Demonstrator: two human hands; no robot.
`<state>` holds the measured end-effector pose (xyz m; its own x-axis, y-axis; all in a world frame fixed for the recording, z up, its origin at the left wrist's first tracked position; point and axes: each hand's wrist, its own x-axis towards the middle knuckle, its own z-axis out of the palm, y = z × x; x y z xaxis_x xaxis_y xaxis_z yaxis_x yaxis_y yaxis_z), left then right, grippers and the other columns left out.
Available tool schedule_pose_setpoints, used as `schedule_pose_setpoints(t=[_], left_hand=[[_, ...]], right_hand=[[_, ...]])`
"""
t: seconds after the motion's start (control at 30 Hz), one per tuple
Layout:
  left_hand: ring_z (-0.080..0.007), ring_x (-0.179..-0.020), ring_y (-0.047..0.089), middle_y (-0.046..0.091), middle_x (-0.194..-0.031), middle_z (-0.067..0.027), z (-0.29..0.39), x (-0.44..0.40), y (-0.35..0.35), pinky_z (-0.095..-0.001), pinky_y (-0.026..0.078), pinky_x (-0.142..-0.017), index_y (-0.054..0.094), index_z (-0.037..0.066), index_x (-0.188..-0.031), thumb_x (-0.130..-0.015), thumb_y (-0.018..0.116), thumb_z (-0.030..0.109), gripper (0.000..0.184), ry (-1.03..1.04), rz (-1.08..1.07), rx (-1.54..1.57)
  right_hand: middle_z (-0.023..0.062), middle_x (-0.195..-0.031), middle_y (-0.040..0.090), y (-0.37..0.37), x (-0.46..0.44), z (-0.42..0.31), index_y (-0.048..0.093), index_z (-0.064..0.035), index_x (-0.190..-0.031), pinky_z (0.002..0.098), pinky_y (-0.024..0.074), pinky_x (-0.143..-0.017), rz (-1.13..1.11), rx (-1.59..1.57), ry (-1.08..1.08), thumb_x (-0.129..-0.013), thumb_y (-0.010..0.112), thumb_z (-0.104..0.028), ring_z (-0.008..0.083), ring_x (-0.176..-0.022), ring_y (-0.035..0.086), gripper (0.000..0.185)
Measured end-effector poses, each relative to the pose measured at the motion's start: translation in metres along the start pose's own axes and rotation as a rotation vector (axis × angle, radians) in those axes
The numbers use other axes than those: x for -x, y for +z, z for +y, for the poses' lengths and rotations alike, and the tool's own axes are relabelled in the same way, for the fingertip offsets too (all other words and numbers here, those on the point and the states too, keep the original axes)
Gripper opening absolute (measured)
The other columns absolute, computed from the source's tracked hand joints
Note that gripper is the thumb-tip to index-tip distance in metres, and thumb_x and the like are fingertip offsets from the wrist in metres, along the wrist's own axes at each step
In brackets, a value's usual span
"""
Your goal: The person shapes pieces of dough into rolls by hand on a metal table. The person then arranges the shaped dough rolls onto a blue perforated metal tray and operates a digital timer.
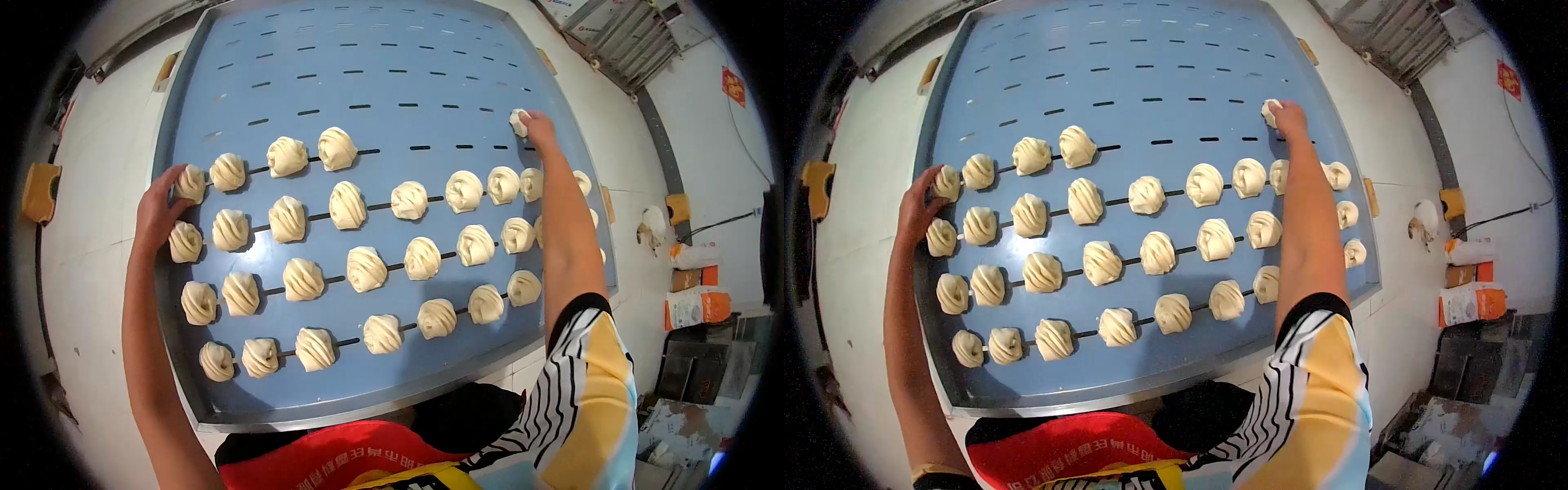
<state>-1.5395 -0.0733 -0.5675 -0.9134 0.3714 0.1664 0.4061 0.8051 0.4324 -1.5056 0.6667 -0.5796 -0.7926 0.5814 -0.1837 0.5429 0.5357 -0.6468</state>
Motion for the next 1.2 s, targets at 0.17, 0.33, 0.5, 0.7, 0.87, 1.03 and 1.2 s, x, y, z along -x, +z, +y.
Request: schedule_pose_setpoints(t=[0.17,0.33,0.5,0.7,0.87,1.03,1.2], left_hand=[[-0.0306,-0.113,0.056,0.06,-0.122,-0.0117,0.005,0.001,0.001,-0.037,0.046,-0.093,0.053,0.011,-0.126,-0.07,0.072,0.0,0.059,-0.037,-0.006,0.052],[-0.0273,-0.118,0.055,0.059,-0.125,-0.0112,0.004,0.001,-0.001,-0.0367,0.044,-0.098,0.051,0.009,-0.128,-0.071,0.072,-0.002,0.061,-0.083,-0.046,0.062],[-0.0299,-0.116,0.055,0.058,-0.125,-0.0122,0.01,0.002,-0.005,-0.0367,0.045,-0.095,0.051,0.011,-0.128,-0.072,0.073,0.003,0.061,-0.076,-0.05,-0.007],[-0.0323,-0.108,0.057,0.061,-0.116,-0.0122,0.002,0.006,-0.002,-0.0388,0.046,-0.09,0.053,0.011,-0.124,-0.071,0.073,0.005,0.056,0.028,0.056,-0.011],[-0.0324,-0.105,0.058,0.062,-0.114,-0.0125,0.005,0.006,-0.003,-0.0385,0.047,-0.088,0.054,0.012,-0.123,-0.071,0.073,0.005,0.056,-0.019,0.033,0.031],[-0.0324,-0.103,0.058,0.062,-0.113,-0.0132,-0.002,0.007,0.0,-0.0386,0.047,-0.088,0.053,0.013,-0.125,-0.072,0.073,0.007,0.058,0.059,0.053,-0.017],[-0.0319,-0.108,0.057,0.06,-0.117,-0.013,-0.01,0.004,0.007,-0.0391,0.046,-0.092,0.053,0.013,-0.125,-0.071,0.074,0.008,0.058,0.03,0.053,0.026]], right_hand=[[0.0143,-0.109,0.063,0.018,0.029,-0.028,0.059,-0.008,-0.119,0.0411,0.0482,-0.085,0.276,0.571,-0.491,-0.068,0.08,-0.028,0.0312,-0.1,0.061,0.059],[0.0142,-0.102,0.064,0.04,0.05,-0.054,0.06,-0.0077,-0.109,0.0406,0.0483,-0.084,0.151,0.607,-0.386,-0.064,0.083,-0.017,0.0321,-0.096,0.061,0.051],[0.0084,-0.106,0.064,0.104,0.137,-0.131,0.056,-0.0073,-0.109,0.0345,0.0482,-0.084,-0.139,0.247,-0.705,-0.064,0.081,-0.006,0.0222,-0.095,0.061,0.052],[0.0094,-0.124,0.054,0.141,0.186,-0.161,0.051,-0.0108,-0.123,0.0391,0.0446,-0.092,-0.265,0.535,-0.721,-0.066,0.08,-0.014,0.0295,-0.111,0.054,0.065],[0.016,-0.128,0.054,0.141,0.187,-0.166,0.049,-0.011,-0.132,0.0411,0.0443,-0.094,-0.346,0.486,-0.66,-0.072,0.077,-0.021,0.0359,-0.115,0.052,0.067],[0.0168,-0.118,0.061,0.148,0.199,-0.17,0.057,-0.0071,-0.123,0.0395,0.045,-0.094,-0.28,0.505,-0.548,-0.072,0.078,-0.021,0.0351,-0.108,0.057,0.057],[0.0138,-0.129,0.055,0.151,0.199,-0.166,0.052,-0.0095,-0.129,0.0424,0.0427,-0.096,-0.079,0.656,-0.689,-0.073,0.077,-0.027,0.0329,-0.119,0.049,0.064]])
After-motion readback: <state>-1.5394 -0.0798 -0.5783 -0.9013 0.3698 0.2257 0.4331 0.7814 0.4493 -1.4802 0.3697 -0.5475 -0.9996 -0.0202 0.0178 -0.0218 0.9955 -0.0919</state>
